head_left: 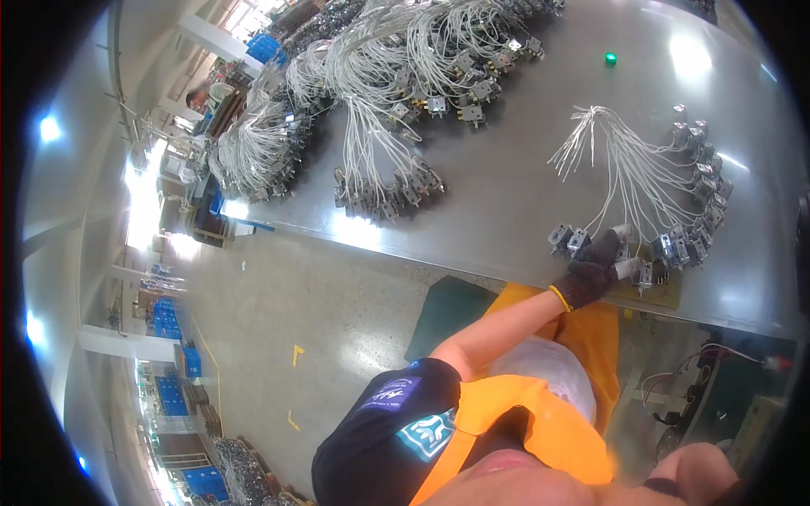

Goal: Organizing and bundling multiple wire harnesses into a central fixture at an assembly station.

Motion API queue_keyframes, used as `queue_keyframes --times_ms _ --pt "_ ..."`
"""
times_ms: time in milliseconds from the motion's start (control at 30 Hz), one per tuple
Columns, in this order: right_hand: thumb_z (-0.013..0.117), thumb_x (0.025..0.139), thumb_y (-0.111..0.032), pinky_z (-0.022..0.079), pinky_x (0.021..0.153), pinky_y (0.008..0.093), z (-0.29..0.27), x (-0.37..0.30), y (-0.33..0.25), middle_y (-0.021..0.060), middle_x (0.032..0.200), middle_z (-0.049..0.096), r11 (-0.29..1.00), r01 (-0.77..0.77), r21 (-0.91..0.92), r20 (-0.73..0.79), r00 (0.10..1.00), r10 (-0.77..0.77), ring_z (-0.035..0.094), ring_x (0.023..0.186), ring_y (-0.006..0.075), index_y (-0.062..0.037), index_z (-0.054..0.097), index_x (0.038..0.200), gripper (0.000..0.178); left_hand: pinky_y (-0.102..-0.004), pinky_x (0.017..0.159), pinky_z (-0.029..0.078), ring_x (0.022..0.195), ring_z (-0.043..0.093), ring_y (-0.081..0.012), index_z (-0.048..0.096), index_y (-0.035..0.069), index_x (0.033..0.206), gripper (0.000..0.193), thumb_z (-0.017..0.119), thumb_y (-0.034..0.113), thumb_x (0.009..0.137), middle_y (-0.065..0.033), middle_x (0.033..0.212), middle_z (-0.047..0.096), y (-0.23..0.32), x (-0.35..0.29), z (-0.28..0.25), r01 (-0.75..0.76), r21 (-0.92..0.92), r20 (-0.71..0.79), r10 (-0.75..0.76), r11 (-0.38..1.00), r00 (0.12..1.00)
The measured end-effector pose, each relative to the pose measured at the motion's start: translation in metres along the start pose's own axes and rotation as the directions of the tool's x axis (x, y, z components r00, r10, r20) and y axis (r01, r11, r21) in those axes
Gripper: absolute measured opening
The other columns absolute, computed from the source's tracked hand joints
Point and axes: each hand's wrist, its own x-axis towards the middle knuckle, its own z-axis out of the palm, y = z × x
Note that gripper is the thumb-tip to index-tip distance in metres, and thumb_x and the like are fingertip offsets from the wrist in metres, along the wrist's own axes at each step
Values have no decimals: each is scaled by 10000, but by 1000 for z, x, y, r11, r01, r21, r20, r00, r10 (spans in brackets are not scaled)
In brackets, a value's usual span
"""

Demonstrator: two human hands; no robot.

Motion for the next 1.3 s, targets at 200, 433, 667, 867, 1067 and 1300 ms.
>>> queue_keyframes --times_ms 200,433,667,867,1067,1300 --pt "625 879 -207 436 565 274 4 24 0 -4 770 641 997 7 75 141 990 -17 534 627 123 -53 688 1006 209 -398 891 472 1002 584 -335 446 -13 1303 518 668 242 911 -213 1127 572 -2 1 4 51 8 -34 -51 999 998" --pt "622 891 -200 421 551 263 13 47 -3 -15 772 639 985 -17 173 307 951 -38 513 613 105 -38 687 1058 242 -384 858 503 964 625 -302 468 -32 1320 572 711 260 893 -219 1124 595 4 4 3 -117 283 16 117 952 993" --pt "618 903 -194 407 537 251 -6 83 -31 -25 774 637 987 -17 157 436 898 -54 492 599 86 -23 687 1111 278 -372 793 511 826 617 -308 538 14 1228 486 742 219 838 -191 1006 612 -44 -2 47 29 0 50 -29 1000 998" --pt "631 906 -183 355 506 204 -33 69 -46 -33 834 690 936 -345 -66 332 877 347 438 574 12 -87 668 1257 366 -370 705 514 835 623 -278 615 28 1072 356 699 278 833 -157 940 646 -35 16 20 -417 293 152 389 860 909" --pt "711 877 -174 497 626 302 7 76 -18 72 848 719 981 -83 -175 324 936 137 640 672 149 -86 676 1219 355 -406 871 512 1053 620 -295 466 -35 1338 538 697 148 887 -182 1100 618 -26 13 13 -344 275 105 327 898 939" --pt "603 913 -217 522 725 457 23 83 -21 175 870 681 790 292 -539 338 934 -115 659 835 369 -86 687 1037 199 -455 868 490 1019 613 -400 482 -26 1340 682 759 322 823 -232 1096 623 -28 14 16 -287 334 206 227 898 952"
